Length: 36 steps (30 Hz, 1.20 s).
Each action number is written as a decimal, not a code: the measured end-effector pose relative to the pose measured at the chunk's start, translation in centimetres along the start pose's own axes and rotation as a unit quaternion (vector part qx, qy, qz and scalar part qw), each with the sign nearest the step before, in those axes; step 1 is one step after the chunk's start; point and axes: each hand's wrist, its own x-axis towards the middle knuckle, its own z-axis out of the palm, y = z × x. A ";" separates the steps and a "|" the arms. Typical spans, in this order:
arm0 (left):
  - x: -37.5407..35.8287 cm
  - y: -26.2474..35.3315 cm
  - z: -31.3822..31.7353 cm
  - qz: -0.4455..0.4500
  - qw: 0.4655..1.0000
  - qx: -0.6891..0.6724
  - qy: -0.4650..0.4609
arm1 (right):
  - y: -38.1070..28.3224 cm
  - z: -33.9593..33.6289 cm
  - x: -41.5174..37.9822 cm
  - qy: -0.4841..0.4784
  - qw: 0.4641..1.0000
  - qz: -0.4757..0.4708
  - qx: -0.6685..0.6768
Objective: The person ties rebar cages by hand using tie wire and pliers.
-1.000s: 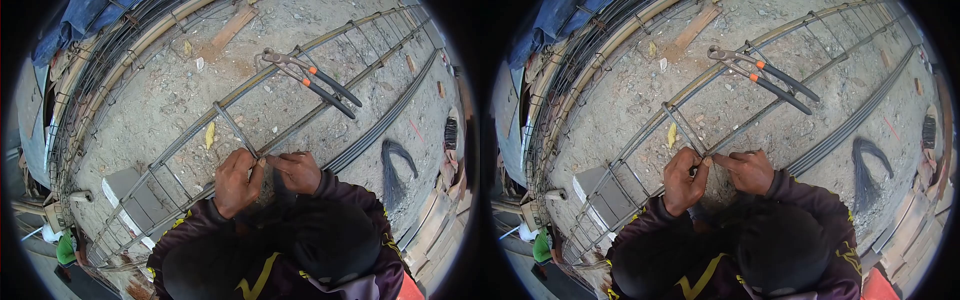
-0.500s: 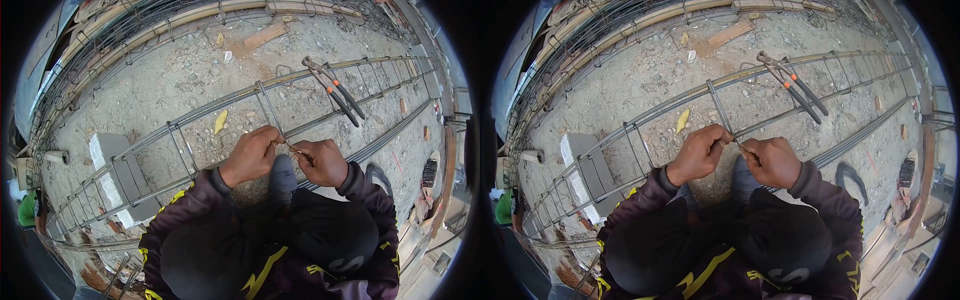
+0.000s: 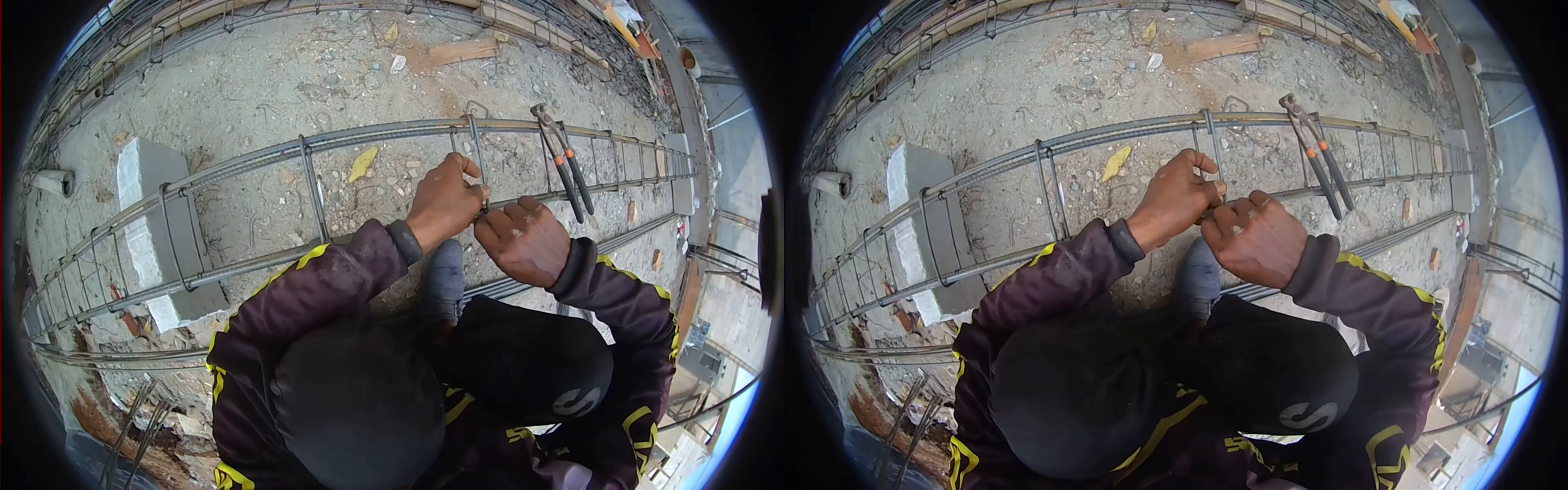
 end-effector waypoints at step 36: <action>0.8 1.4 -0.7 -0.109 0.988 -0.024 -0.102 | 7.6 6.1 -11.8 0.045 0.867 0.469 0.160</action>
